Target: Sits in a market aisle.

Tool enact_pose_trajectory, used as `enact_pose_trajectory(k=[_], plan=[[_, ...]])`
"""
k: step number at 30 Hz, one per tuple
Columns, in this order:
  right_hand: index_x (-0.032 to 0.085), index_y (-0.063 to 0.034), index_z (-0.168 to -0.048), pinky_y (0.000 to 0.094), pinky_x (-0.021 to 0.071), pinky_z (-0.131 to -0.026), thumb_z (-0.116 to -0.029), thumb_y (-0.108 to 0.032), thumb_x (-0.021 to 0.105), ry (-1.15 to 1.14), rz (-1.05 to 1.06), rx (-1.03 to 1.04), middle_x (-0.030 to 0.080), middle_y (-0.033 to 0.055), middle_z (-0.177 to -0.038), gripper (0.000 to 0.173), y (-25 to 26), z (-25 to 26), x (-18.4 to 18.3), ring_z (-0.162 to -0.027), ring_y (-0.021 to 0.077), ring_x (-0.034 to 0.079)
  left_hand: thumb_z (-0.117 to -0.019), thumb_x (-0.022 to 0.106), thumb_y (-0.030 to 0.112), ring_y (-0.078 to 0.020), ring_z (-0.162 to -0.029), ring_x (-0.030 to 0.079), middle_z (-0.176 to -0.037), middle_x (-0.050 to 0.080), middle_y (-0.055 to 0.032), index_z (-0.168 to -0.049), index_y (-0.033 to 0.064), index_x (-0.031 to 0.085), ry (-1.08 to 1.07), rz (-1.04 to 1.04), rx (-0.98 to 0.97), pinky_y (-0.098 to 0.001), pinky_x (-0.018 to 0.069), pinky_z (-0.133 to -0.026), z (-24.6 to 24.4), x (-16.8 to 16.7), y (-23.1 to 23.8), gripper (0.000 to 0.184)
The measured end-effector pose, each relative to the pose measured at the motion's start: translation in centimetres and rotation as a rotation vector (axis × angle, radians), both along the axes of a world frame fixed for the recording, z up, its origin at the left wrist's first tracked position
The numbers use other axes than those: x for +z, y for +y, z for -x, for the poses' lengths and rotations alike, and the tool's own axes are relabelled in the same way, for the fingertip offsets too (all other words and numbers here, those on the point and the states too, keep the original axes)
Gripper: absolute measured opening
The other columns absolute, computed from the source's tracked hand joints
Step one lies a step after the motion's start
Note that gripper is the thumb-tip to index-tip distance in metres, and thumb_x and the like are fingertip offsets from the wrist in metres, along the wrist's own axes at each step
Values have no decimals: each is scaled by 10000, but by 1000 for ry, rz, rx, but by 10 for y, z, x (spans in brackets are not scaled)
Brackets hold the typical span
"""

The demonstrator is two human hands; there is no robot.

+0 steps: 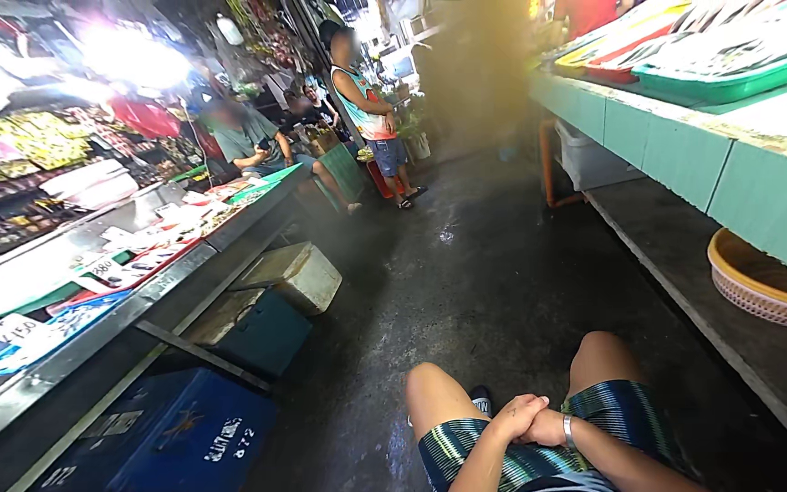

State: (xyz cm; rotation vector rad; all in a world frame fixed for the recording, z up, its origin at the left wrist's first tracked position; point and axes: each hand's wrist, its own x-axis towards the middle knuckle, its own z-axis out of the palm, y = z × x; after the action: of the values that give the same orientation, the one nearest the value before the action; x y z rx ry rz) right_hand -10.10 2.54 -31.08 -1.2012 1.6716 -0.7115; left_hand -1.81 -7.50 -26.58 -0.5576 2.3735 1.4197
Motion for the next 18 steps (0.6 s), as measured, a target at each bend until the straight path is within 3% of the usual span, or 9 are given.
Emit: enact_pose_trajectory(k=[8, 18], plan=[[715, -93, -1179, 533, 475, -1070, -912, -350, 734, 38, 74, 71, 715, 115, -1168, 370, -6, -5, -6, -1173, 235, 649, -1088, 359, 498, -268, -1248, 601, -1296, 657, -170, -1269, 67, 668, 15, -12, 35, -513, 445, -1094, -8, -7, -4, 561], [722, -135, -1182, 524, 482, -1069, -891, -407, 747, 48, 20, 34, 722, 86, -1168, 399, -9, -3, -19, -1172, 220, 655, -1092, 360, 504, -276, -1252, 594, -1298, 649, -181, -1279, 55, 655, 12, -33, 38, -501, 442, -1098, -9, -2, -3, 570]])
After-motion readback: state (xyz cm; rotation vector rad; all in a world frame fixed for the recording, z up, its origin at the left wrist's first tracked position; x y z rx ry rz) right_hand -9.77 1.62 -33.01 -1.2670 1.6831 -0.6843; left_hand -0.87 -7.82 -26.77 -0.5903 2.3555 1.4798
